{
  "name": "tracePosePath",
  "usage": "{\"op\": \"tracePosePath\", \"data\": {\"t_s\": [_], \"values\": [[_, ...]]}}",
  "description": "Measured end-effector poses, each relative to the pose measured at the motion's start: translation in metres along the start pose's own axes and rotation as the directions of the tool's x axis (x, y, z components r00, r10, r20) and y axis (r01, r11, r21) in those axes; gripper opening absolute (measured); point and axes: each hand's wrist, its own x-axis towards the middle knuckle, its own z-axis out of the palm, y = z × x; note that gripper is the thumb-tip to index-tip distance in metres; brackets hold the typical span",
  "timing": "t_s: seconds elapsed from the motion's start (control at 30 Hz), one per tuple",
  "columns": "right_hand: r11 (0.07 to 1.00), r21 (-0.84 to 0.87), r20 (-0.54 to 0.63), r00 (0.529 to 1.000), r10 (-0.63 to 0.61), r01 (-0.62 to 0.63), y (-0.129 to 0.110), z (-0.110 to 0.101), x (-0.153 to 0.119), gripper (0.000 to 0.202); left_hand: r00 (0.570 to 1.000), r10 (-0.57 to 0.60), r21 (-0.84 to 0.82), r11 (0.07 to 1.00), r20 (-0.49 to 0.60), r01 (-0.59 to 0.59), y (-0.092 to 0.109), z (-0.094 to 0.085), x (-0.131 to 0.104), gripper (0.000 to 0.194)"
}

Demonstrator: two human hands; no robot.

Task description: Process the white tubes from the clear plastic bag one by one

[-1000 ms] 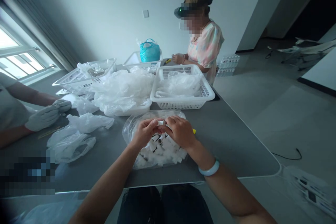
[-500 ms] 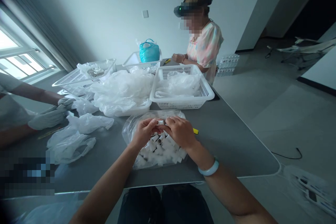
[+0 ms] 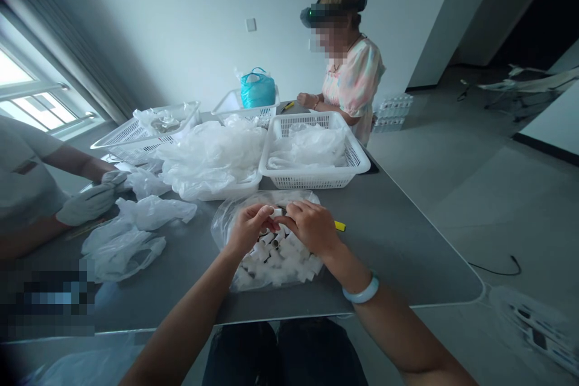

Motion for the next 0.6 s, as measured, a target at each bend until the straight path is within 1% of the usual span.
{"op": "tracePosePath", "data": {"t_s": [0.17,0.33,0.47,0.53,0.6], "values": [[1.000,-0.023,-0.001,1.000,-0.001,0.001,-0.0006,-0.0024,-0.0011,0.051,1.000,0.026,0.043,0.999,-0.015,-0.026,0.0014,0.0000,-0.0005,0.036],[1.000,-0.008,0.001,1.000,0.025,-0.025,0.0003,-0.0022,-0.0004,0.051,1.000,0.005,0.037,0.999,-0.025,-0.004,0.0016,0.0004,-0.0011,0.036],[1.000,0.008,0.027,1.000,-0.004,0.004,0.0004,-0.0014,0.0005,0.052,1.000,-0.020,0.018,1.000,-0.009,0.021,-0.0009,0.0001,0.0002,0.036],[1.000,0.012,0.017,1.000,-0.023,0.023,-0.0002,-0.0011,0.0003,0.051,1.000,-0.029,-0.004,1.000,-0.005,0.029,-0.0026,-0.0010,0.0013,0.038],[1.000,0.026,-0.008,1.000,-0.007,0.007,-0.0004,-0.0006,-0.0003,0.049,1.000,-0.021,-0.045,0.999,0.007,0.021,-0.0035,-0.0025,0.0021,0.038]]}}
